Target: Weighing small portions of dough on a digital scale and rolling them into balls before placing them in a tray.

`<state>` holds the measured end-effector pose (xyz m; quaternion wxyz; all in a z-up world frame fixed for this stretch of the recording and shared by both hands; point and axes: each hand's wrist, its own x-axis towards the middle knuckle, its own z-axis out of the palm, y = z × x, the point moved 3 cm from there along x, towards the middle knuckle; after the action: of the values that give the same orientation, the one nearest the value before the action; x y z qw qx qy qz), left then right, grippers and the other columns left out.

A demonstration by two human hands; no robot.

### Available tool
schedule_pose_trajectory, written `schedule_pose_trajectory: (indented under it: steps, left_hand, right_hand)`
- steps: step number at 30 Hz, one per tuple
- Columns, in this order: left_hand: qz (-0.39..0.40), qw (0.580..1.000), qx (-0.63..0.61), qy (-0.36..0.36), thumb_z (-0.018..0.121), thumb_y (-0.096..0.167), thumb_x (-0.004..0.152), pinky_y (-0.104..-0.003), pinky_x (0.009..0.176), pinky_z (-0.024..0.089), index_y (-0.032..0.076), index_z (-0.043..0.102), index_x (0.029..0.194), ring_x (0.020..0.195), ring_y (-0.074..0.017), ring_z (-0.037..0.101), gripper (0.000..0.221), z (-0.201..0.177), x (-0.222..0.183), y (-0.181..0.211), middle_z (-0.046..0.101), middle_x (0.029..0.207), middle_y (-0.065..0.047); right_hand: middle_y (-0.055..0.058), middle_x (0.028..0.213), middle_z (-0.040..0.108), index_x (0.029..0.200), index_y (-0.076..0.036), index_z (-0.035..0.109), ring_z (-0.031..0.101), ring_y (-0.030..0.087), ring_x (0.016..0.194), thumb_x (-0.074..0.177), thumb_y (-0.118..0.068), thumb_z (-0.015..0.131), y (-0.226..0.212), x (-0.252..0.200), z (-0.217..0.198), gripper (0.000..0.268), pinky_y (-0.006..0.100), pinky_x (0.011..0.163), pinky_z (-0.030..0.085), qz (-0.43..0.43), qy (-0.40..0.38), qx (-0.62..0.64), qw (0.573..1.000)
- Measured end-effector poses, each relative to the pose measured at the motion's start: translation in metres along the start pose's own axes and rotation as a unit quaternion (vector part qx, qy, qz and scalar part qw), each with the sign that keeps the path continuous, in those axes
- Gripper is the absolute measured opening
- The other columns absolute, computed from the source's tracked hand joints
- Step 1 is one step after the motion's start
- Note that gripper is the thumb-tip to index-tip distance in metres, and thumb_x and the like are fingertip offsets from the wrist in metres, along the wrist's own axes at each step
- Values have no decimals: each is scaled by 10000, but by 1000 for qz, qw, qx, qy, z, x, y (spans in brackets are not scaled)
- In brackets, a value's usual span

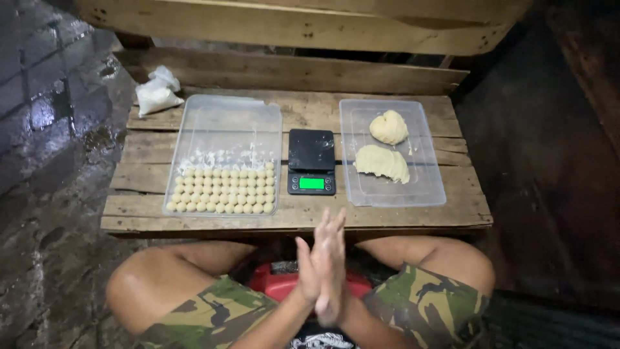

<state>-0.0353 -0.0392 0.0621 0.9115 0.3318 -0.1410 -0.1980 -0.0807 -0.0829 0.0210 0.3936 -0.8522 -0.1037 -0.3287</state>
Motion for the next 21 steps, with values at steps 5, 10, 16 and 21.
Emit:
schedule_pose_trajectory:
  steps: [5,10,16,21]
  left_hand:
    - [-15,993,-114,-26,156,556,1063,-391,1285,-10,10,139,1620,1594,-231,54,780,-15,-26,-49,89,1719,-141]
    - [40,999,-11,-5,114,672,1014,-432,1284,-4,124,47,1647,1610,-277,86,839,-23,-11,-33,160,1715,-176]
    - [-52,997,58,-5,28,657,984,-388,1261,-72,94,42,1634,1594,-188,-56,860,0,-28,-19,-12,1736,-83]
    - [-48,958,282,27,99,401,1086,-292,1270,-13,15,185,1607,1575,-146,76,655,-68,-49,-99,166,1708,-93]
  right_hand:
    - [216,1600,323,1564,19,242,286,378,1532,1091,-640,99,24,28,-19,823,581,1304,96,3,9,-2,1000]
    - [218,1626,276,1579,21,210,242,373,1554,1096,-624,108,5,10,-2,812,562,1314,76,11,14,-4,1000]
    - [221,1662,214,1599,24,168,184,368,1582,1104,-602,120,21,25,-18,800,536,1326,48,17,13,0,1000]
    - [224,1698,151,1619,28,125,126,362,1611,1112,-581,132,9,1,-13,792,510,1339,21,29,15,2,999]
